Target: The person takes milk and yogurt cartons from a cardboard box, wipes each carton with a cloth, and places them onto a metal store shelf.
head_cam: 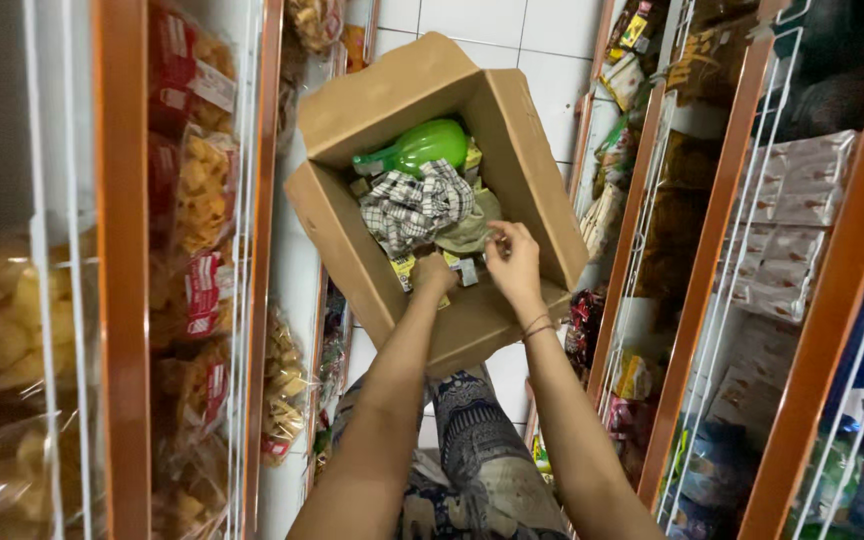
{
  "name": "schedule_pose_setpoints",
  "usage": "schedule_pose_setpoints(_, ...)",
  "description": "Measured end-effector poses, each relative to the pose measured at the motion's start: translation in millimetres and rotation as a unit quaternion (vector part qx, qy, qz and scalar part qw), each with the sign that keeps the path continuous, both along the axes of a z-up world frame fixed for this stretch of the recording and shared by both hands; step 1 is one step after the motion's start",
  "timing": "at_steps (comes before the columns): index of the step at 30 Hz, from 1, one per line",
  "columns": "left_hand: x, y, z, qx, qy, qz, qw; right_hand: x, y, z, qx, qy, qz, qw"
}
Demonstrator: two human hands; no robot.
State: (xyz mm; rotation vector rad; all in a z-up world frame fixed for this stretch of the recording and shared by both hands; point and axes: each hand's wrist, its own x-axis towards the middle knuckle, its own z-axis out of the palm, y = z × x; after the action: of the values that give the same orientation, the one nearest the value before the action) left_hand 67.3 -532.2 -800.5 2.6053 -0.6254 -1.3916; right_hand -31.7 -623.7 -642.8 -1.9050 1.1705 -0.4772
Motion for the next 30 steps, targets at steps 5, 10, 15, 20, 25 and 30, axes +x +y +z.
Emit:
schedule_pose_setpoints(5, -9, -20, -50, 0.04, -0.071, 0.077, 0.994, -13, -7, -44, 0.03, 0.012, -0.02, 0.999)
schedule_pose_setpoints(10, -13, -30, -55, -0.075, -0.03, 0.111, 0.99, -21, -9, -67, 0.078, 0.011, -0.032, 0.996)
schedule_pose_setpoints(15, -8, -26, -35, -0.02, 0.002, 0.105, 0.994, -20, -9, -72, 0.094, 0.025, -0.037, 0.995)
schedule_pose_setpoints(20, -8, 3, 22, -0.058, 0.309, 0.312, 0.896, -17, 1, -46, 0.106, 0.08, -0.021, 0.991)
schedule_pose_setpoints(25, 1, 45, 134, -0.246, 0.48, 0.321, 0.778, -14, 12, 25, 0.028, 0.064, 0.0, 0.998)
schedule_pose_setpoints(30, 26, 82, 289, -0.419, 0.432, 0.278, 0.748, -1, 25, 146, 0.328, -0.067, -0.001, 0.942)
